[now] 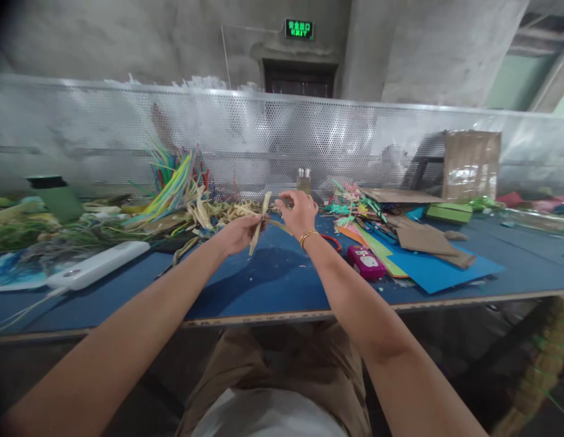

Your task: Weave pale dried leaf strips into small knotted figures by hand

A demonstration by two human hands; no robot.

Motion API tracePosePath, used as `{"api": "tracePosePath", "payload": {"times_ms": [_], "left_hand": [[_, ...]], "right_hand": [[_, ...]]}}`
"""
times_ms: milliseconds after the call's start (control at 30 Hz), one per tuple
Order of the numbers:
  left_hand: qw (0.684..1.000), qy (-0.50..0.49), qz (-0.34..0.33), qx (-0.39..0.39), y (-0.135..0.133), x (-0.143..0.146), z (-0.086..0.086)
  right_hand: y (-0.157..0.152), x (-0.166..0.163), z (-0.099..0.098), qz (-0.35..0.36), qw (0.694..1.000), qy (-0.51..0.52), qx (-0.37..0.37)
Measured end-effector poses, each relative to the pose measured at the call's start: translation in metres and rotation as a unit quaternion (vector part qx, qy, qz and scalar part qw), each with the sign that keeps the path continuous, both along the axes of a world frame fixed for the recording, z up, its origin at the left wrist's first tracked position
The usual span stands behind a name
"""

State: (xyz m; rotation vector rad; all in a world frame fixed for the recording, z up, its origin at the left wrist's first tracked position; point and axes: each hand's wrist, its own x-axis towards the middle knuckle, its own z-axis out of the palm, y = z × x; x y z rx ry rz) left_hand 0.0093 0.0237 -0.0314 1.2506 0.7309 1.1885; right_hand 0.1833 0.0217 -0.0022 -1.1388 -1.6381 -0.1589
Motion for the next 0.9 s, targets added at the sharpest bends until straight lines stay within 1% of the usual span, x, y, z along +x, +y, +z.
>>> {"api": "tracePosePath", "payload": {"times_ms": [67,133,233,367,467,600,667,767,900], "left_hand": [[0.999,-0.030,0.011,-0.007,0.003,-0.002,0.001],[0.998,-0.055,0.014,0.002,0.005,-0.002,0.001],[0.997,-0.067,0.004,0.023,0.007,-0.002,-0.002],[0.998,-0.044,-0.007,0.039,0.010,-0.005,-0.004],[0.999,-0.019,0.007,0.050,0.012,-0.008,-0.004],[0.998,-0.024,0.010,0.058,0.013,-0.010,-0.003],[0.999,-0.026,0.008,0.046,0.013,-0.011,-0.001],[0.999,-0.036,0.008,0.009,0.011,-0.012,0.002],[0.999,-0.042,-0.015,-0.028,0.009,-0.018,0.005]], "right_hand": [[-0.006,-0.005,-0.002,0.028,0.999,-0.026,-0.020],[-0.011,-0.014,-0.005,0.057,0.994,-0.073,-0.054],[-0.015,-0.025,-0.011,0.069,0.984,-0.137,-0.095],[-0.009,-0.027,-0.018,0.072,0.984,-0.117,-0.114],[-0.001,-0.022,-0.021,0.085,0.984,-0.089,-0.129],[0.006,-0.015,-0.021,0.115,0.980,-0.090,-0.132],[0.005,-0.013,-0.019,0.129,0.977,-0.111,-0.131],[0.004,-0.010,-0.015,0.152,0.968,-0.146,-0.138],[0.005,-0.005,-0.009,0.217,0.950,-0.161,-0.154]]}}
